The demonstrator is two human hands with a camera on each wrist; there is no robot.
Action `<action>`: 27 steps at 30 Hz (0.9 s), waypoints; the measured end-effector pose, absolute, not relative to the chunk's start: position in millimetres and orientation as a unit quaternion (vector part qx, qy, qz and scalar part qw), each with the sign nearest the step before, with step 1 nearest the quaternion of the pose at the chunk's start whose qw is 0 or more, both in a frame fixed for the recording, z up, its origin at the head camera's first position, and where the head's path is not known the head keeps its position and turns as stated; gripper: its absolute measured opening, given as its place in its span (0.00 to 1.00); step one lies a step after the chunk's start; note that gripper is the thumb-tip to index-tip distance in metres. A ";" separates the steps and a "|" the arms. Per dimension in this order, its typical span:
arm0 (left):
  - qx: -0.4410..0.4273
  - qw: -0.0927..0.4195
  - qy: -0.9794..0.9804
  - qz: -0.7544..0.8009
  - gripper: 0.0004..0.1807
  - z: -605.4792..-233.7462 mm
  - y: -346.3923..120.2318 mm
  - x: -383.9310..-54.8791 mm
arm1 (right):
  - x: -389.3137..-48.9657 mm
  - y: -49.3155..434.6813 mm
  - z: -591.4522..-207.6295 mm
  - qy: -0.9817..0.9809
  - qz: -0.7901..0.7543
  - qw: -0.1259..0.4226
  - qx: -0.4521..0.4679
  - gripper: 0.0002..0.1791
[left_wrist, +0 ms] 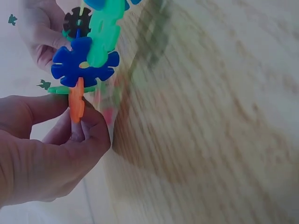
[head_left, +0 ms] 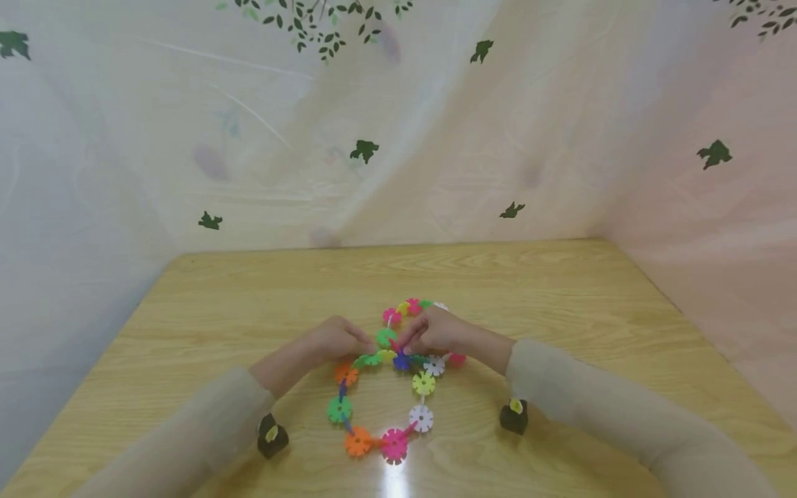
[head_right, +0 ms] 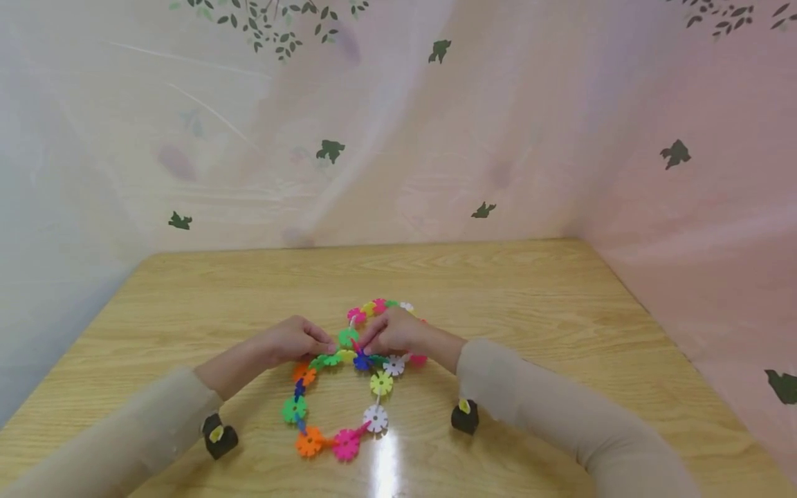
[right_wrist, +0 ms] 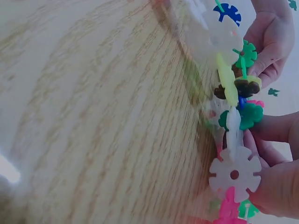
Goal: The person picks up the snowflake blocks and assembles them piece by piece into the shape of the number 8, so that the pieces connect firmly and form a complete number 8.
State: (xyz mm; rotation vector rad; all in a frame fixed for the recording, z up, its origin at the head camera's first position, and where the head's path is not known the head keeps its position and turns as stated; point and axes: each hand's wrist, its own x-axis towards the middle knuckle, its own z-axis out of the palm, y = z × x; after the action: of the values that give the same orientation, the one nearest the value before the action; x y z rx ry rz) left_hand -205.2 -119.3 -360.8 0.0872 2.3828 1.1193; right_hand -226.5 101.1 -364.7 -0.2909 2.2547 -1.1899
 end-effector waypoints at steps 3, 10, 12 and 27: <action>0.010 0.248 0.873 0.421 0.15 -360.8 -115.9 -204.1 | -227.8 100.0 -366.0 0.859 -0.432 0.265 -0.074 0.11; -0.032 0.235 0.871 0.431 0.15 -359.2 -110.3 -201.0 | -227.8 93.6 -364.8 0.860 -0.438 0.258 -0.052 0.10; -0.036 0.231 0.870 0.434 0.15 -359.2 -109.5 -199.7 | -227.6 92.8 -363.0 0.860 -0.439 0.256 -0.056 0.10; -0.054 0.210 0.861 0.459 0.10 -359.8 -112.3 -197.4 | -266.7 83.3 -346.4 0.886 -0.299 0.234 -0.267 0.06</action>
State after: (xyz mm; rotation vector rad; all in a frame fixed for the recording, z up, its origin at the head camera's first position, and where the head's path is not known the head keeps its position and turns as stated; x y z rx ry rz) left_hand -197.4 -112.3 -359.8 -0.1501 2.3949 1.2776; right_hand -266.7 83.3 -346.4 -0.7334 2.4317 -0.8201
